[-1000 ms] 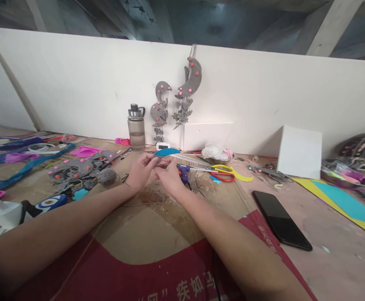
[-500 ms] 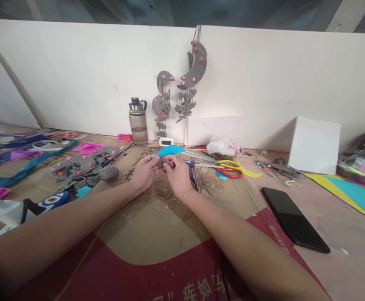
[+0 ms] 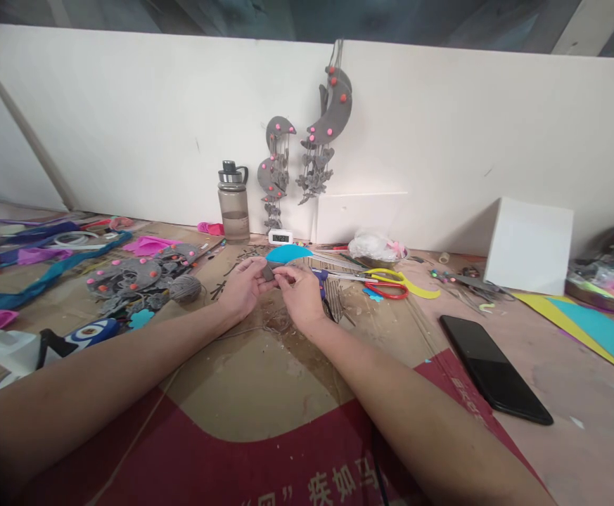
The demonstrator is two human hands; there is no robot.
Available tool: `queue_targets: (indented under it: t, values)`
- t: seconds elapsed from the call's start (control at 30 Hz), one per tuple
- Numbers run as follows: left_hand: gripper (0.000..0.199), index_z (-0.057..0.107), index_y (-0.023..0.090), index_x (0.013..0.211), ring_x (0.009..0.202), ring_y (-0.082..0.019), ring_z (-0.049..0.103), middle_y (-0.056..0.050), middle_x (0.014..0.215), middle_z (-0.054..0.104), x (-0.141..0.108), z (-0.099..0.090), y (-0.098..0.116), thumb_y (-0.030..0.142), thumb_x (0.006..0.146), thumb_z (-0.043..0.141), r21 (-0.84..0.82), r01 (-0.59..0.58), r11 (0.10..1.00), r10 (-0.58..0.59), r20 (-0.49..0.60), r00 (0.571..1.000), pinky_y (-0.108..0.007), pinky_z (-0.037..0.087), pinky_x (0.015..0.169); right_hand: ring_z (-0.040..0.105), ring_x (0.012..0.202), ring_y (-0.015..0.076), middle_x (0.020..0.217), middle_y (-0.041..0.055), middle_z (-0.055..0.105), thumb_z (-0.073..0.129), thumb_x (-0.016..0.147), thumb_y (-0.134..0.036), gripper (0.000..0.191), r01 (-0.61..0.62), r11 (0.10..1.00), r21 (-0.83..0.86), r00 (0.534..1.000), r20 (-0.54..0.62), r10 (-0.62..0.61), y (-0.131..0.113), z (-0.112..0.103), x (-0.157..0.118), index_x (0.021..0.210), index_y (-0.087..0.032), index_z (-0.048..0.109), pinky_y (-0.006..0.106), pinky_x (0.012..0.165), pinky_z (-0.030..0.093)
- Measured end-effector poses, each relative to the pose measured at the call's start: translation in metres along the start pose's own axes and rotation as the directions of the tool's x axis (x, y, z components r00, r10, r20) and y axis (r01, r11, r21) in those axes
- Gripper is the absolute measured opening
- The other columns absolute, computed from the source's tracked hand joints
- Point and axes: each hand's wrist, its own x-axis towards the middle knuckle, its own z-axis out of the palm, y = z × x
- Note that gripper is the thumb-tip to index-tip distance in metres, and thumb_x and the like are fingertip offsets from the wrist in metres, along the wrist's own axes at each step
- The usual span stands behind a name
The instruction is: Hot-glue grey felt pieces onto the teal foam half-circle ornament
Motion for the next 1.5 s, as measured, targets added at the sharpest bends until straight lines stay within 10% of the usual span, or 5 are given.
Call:
queue_targets:
  t: [0.6,1.5]
  values:
    - [0.022,0.057,0.016,0.081,0.073,-0.018,0.069,-0.004,0.078,0.070,-0.001,0.000,-0.001,0.028,0.071,0.071,-0.007,0.016,1.000,-0.016,0.034,0.999,-0.037,0.057,0.076,0.055,0.067,0.0148,0.071,0.0012,0.064,0.053,0.080,-0.035,0.017,-0.184,0.977,0.109,0.965,-0.169,0.201,-0.006,-0.003,0.004,0.076,-0.019,0.056,0.028,0.069,0.041]
    - [0.014,0.062,0.014,0.084,0.079,-0.018,0.069,-0.009,0.085,0.072,0.000,-0.004,0.002,0.025,0.076,0.066,-0.069,0.141,0.988,-0.132,0.128,0.983,-0.038,0.057,0.081,0.049,0.059,0.0117,0.065,-0.0017,0.059,0.057,0.075,-0.036,0.018,-0.196,0.868,0.457,0.970,-0.041,0.240,0.008,0.003,0.007,0.069,-0.020,0.055,0.024,0.057,0.039]
